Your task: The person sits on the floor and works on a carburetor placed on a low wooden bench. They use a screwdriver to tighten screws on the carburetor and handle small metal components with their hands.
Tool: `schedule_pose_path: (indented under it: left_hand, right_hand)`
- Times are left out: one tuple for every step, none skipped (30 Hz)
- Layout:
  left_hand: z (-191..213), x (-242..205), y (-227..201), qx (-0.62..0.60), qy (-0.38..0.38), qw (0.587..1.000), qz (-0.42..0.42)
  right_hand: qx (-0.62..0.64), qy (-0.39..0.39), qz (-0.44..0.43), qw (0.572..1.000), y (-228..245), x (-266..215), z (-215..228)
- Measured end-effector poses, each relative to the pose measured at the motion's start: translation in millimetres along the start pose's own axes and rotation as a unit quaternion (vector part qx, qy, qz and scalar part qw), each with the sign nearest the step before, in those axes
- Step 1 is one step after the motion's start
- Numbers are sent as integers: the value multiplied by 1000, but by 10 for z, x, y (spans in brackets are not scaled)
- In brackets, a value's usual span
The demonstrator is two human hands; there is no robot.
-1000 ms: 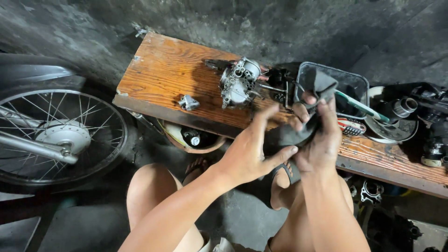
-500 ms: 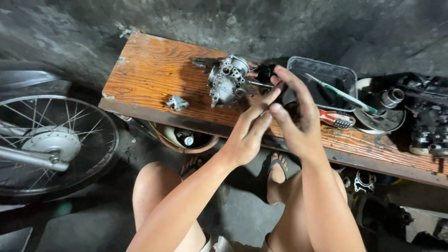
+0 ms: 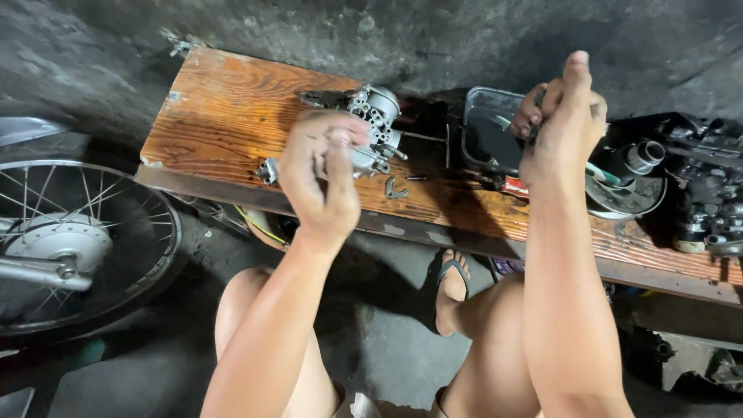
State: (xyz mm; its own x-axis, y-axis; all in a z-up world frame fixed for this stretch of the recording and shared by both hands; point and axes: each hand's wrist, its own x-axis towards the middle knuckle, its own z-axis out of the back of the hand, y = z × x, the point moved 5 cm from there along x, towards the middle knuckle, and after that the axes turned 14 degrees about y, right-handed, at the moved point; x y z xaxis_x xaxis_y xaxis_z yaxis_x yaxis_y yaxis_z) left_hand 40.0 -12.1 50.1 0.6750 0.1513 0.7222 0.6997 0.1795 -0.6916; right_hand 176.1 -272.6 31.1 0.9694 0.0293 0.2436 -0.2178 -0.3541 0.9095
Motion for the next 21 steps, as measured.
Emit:
schedule_pose_path:
  left_hand:
    - [22, -13, 33, 1, 0, 1000, 2]
    - [59, -20, 88, -13, -17, 1000, 20]
    - [97, -26, 140, -26, -34, 998, 38]
    - [108, -13, 153, -25, -35, 998, 38]
    - [117, 2, 152, -8, -31, 999, 29]
    - [126, 12, 149, 10, -26, 999, 21]
    - [128, 10, 159, 11, -27, 999, 21]
    - [127, 14, 170, 15, -22, 999, 23]
    - [126, 16, 181, 18, -17, 999, 25]
    - [130, 25, 183, 18, -17, 999, 26]
    - [130, 34, 189, 27, -13, 999, 33]
    - [129, 38, 190, 37, -8, 998, 41]
    - [138, 38, 191, 38, -9, 998, 42]
    - [139, 48, 200, 50, -2, 997, 52]
    - [140, 59, 207, 63, 6, 996, 63]
    - [150, 67, 219, 62, 7, 996, 63]
    - [139, 79, 237, 76, 29, 994, 73]
    - [122, 94, 257, 88, 50, 991, 82]
    - [121, 93, 266, 87, 50, 992, 82]
    - [100, 100, 266, 104, 82, 988, 74]
    - [80, 104, 265, 121, 113, 984, 66]
  right_hand:
    - [0, 0, -2, 1000, -26, 43, 3]
    - [21, -17, -16, 999, -61, 93, 18]
    - [42, -35, -30, 998, -95, 140, 30]
    - [43, -34, -30, 998, -136, 176, 55]
    - [25, -49, -11, 998, -154, 206, 95]
    - [6, -64, 9, 998, -174, 230, 133]
    - [7, -63, 8, 998, -172, 255, 132]
    - [-7, -78, -3, 997, -176, 277, 143]
    - [-21, -93, -13, 995, -181, 297, 154]
    - [-21, -93, -14, 995, -173, 298, 144]
    - [-26, -81, -14, 996, -162, 302, 124]
    - [-32, -68, -14, 997, -153, 303, 103]
    - [-32, -67, -15, 997, -161, 285, 103]
    - [-40, -66, -14, 997, -159, 274, 101]
    - [-48, -64, -12, 997, -155, 262, 98]
    - [-49, -65, -12, 997, -158, 256, 90]
    - [-31, -59, -14, 998, -166, 251, 76]
    - [-14, -52, -16, 998, -165, 256, 63]
    - [-15, -53, -15, 998, -117, 195, 59]
    - [-55, 6, -22, 998, -72, 162, -18]
    - [-95, 65, -27, 993, -31, 119, -96]
